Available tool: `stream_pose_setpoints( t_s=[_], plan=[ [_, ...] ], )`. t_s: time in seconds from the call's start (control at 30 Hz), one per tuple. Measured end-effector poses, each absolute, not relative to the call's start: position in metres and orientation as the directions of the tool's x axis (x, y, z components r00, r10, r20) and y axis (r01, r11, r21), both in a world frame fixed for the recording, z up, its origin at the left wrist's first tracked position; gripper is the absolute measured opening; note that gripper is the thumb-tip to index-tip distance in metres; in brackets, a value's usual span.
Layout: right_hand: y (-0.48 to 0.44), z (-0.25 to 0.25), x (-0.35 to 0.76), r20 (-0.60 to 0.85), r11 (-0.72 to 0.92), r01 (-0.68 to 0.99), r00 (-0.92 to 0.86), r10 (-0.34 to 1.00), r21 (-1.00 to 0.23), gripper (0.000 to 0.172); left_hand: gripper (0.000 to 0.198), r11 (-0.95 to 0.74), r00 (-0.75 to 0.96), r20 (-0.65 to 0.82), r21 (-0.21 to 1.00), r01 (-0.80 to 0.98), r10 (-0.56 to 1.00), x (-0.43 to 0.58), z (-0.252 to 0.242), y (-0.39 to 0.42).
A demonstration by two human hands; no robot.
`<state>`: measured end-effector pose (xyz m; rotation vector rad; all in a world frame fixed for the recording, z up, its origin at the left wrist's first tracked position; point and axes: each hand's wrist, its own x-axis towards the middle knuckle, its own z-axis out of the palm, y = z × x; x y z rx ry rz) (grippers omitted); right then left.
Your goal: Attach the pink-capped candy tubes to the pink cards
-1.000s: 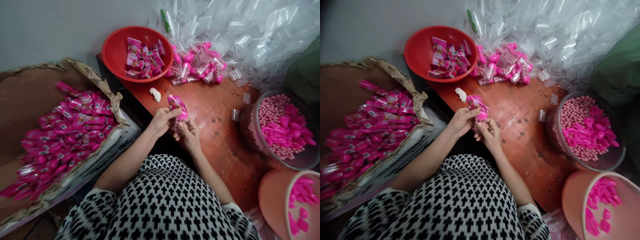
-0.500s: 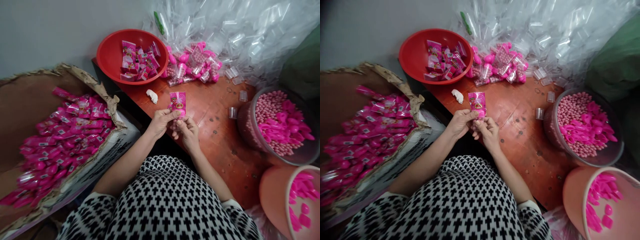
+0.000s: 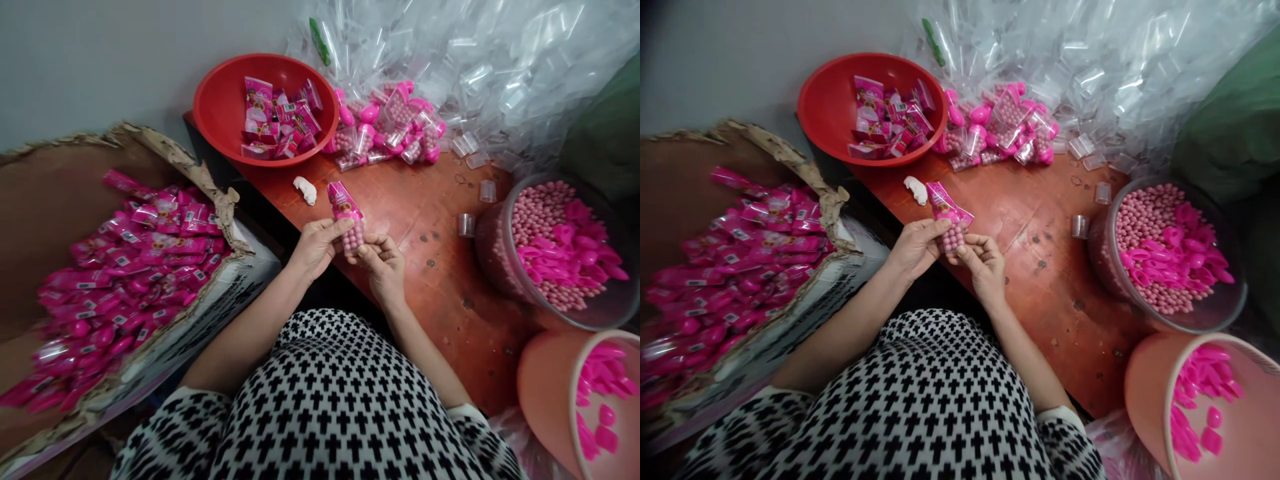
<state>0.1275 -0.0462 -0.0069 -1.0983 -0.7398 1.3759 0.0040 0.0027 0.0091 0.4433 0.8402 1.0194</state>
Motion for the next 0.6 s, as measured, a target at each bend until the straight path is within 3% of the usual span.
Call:
stream_pose_setpoints(
  t_s=[0.37, 0.5, 0.6],
  plan=[
    [-0.043, -0.002, 0.123, -0.126, -0.031, -0.331, 0.270, 0.955, -0.943, 0.019, 0.027, 0.502, 0.293, -0.409, 0.651, -0.570, 0.864, 0.012, 0.009, -0.017],
    [-0.035, 0.000, 0.119, -0.184, -0.128, -0.357, 0.129, 0.974, -0.925, 0.024, 0.024, 0.489, 0.284, -0.399, 0.670, -0.558, 0.872, -0.001, 0.013, -0.027],
    [-0.030, 0.007, 0.119, -0.198, -0.184, -0.345, 0.006, 0.980, -0.920, 0.031, 0.023, 0.306, 0.064, -0.341, 0.729, -0.613, 0.938, -0.031, 0.027, -0.032]
  ],
)
